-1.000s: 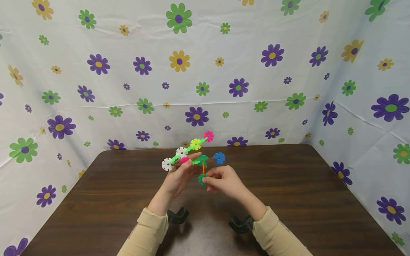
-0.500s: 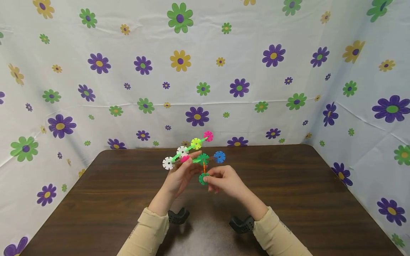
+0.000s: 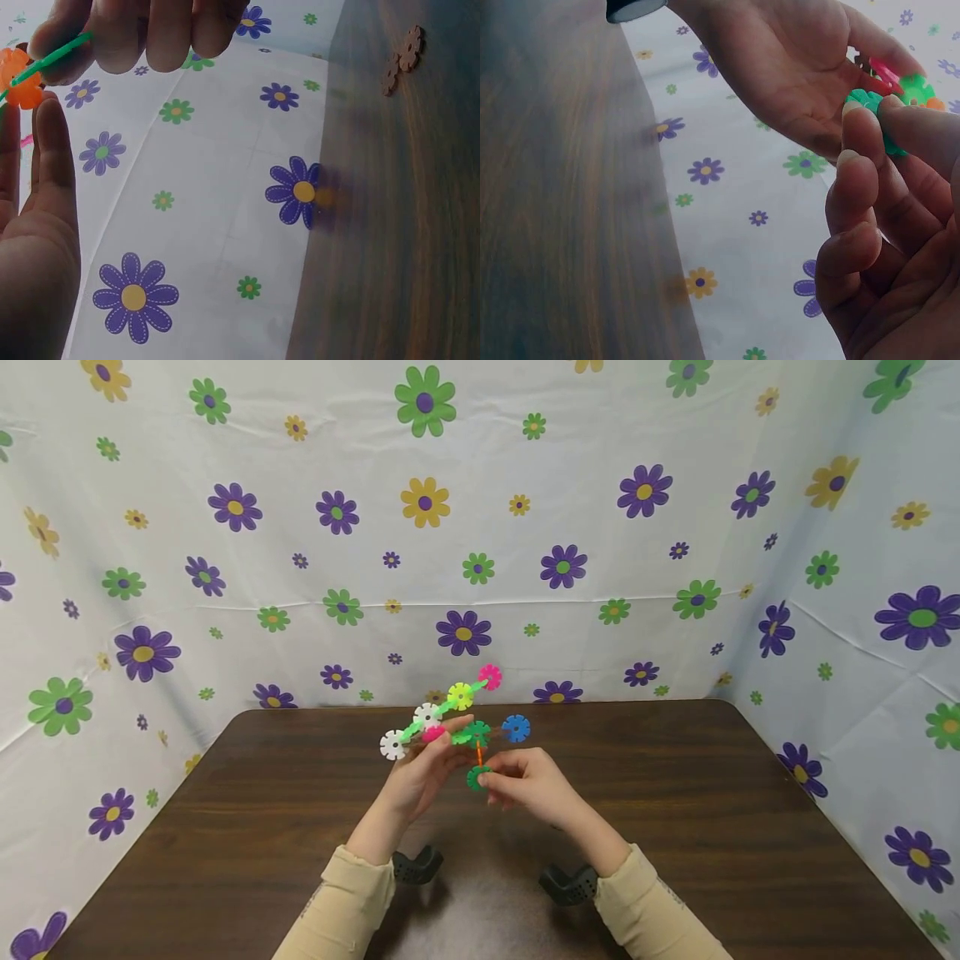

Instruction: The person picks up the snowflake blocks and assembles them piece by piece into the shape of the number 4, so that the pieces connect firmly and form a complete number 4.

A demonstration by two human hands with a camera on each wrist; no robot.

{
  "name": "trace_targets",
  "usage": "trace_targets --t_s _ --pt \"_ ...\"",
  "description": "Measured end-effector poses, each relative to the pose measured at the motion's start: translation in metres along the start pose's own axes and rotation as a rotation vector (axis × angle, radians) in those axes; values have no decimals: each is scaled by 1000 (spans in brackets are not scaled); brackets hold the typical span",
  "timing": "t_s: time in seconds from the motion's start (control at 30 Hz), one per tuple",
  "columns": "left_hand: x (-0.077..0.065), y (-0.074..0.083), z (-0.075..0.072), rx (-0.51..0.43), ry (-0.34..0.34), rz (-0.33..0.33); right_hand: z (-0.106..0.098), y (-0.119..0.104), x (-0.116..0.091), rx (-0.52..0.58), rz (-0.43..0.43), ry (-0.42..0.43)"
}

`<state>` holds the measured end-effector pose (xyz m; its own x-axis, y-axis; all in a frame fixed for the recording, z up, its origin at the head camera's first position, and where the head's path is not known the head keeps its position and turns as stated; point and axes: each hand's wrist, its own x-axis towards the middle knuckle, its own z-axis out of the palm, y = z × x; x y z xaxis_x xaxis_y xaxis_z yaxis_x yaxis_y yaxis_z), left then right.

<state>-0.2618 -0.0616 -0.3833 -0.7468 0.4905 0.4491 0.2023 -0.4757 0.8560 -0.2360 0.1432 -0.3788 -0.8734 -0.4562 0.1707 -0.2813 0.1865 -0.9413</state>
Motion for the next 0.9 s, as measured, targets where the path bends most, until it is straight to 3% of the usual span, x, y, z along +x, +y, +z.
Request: trace_targets --t_s 0.37,0.73,0.9 --pt "-1 8 4 215 -11 39 -8 2 -2 -14 -18 -31" --pt "-2 8 3 277 -36 2 -11 3 -3 -40 -38 -37" --pt "-4 6 -1 281 -26 17 -8 -1 -2 -35 -44 -23"
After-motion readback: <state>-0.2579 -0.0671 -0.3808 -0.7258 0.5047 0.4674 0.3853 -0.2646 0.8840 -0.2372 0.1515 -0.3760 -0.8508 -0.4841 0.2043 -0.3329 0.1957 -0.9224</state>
